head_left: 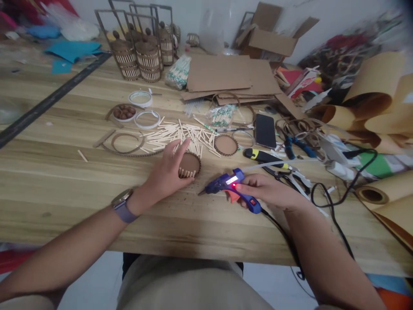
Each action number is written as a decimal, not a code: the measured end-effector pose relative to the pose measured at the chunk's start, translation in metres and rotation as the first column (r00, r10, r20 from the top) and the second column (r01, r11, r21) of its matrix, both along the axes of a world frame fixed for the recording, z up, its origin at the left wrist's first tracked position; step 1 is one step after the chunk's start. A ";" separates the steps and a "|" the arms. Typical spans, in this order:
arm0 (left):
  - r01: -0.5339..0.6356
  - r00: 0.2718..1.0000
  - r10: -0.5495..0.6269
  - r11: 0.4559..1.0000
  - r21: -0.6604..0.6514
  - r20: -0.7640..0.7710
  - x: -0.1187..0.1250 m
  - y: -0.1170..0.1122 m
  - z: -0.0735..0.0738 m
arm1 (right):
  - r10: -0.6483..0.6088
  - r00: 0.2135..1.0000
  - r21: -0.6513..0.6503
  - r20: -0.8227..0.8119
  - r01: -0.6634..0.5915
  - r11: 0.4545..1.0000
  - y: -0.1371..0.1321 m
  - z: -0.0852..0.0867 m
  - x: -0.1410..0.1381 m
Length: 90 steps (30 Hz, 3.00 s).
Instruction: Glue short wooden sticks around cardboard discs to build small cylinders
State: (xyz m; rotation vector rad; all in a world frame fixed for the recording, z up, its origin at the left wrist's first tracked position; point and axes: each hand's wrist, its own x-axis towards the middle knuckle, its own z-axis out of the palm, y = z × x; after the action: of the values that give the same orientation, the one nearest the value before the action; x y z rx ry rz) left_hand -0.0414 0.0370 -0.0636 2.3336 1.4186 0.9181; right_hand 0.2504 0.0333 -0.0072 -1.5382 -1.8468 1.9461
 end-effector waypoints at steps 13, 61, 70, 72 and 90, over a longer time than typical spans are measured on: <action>-0.004 1.000 0.004 1.000 -0.013 -0.013 0.000 0.001 -0.001 | 0.081 0.930 0.847 0.359 -0.361 0.391 0.058 0.002 -0.039; 0.002 1.000 -0.002 1.000 0.024 -0.008 -0.003 0.005 -0.003 | 0.321 0.940 0.672 0.114 -0.311 0.673 0.053 0.001 -0.080; -0.005 1.000 0.005 1.000 0.016 0.004 -0.002 0.005 -0.004 | 0.306 0.937 0.677 0.170 -0.337 0.654 0.047 -0.003 -0.086; -0.005 1.000 0.005 1.000 0.008 0.003 -0.002 0.004 -0.004 | 0.305 0.936 0.676 0.175 -0.340 0.654 0.046 -0.002 -0.087; -0.012 1.000 0.012 0.999 0.030 0.001 -0.002 0.003 -0.004 | 0.345 0.921 0.788 0.184 -0.348 0.508 0.044 -0.012 -0.086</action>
State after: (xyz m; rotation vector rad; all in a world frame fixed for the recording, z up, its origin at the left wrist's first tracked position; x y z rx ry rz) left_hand -0.0431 0.0404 -0.0673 2.3487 1.4295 0.9492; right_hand 0.1642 0.0774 -0.0188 -0.8842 -2.6382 0.8155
